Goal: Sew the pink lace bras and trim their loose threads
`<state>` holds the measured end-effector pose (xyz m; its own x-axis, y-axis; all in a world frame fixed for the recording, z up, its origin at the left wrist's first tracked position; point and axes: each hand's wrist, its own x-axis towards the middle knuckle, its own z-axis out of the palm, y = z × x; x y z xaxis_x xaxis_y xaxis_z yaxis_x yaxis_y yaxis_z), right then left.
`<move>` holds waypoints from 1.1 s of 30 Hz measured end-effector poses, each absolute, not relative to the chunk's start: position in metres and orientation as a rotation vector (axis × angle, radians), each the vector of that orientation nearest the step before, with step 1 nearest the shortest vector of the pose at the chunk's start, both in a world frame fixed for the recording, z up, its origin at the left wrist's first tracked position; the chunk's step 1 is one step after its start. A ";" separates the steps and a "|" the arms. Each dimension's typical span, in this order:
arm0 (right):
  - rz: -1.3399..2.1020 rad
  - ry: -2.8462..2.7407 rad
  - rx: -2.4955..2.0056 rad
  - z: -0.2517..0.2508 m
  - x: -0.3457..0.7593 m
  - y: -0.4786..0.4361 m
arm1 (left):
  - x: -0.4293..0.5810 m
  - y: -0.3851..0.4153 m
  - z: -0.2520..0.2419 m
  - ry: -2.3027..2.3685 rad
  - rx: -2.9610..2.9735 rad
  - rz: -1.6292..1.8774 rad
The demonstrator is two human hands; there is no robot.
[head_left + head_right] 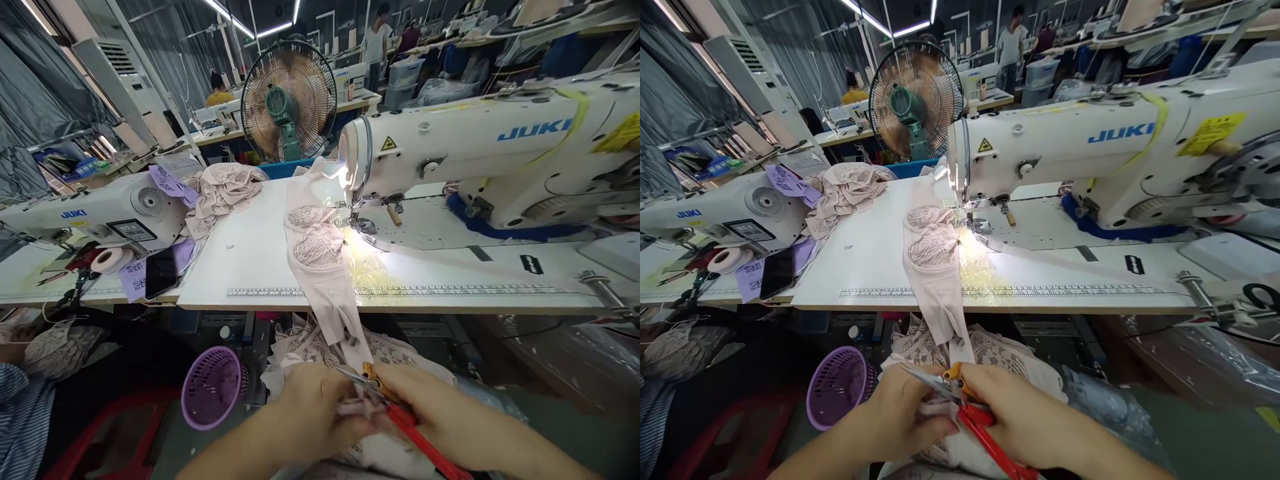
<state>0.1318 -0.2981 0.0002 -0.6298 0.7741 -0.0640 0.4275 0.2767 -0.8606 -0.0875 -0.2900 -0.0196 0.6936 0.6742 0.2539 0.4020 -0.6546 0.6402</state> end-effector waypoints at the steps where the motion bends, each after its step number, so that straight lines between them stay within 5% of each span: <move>1: 1.328 -2.228 -1.116 0.000 0.136 -0.297 | -0.094 -0.289 -0.016 0.883 2.294 0.549; 9: 1.301 -2.224 -1.145 -0.001 0.165 -0.286 | -0.145 -0.271 0.004 1.080 1.710 0.341; 17: 1.198 -2.148 -1.278 -0.010 0.167 -0.270 | -0.138 -0.258 -0.027 1.190 2.288 0.093; 25: 1.204 -2.163 -1.201 0.002 0.157 -0.266 | -0.069 -0.261 -0.019 0.677 2.316 0.740; 33: 1.217 -2.245 -1.228 0.009 0.159 -0.256 | -0.060 -0.259 -0.019 0.888 1.590 0.589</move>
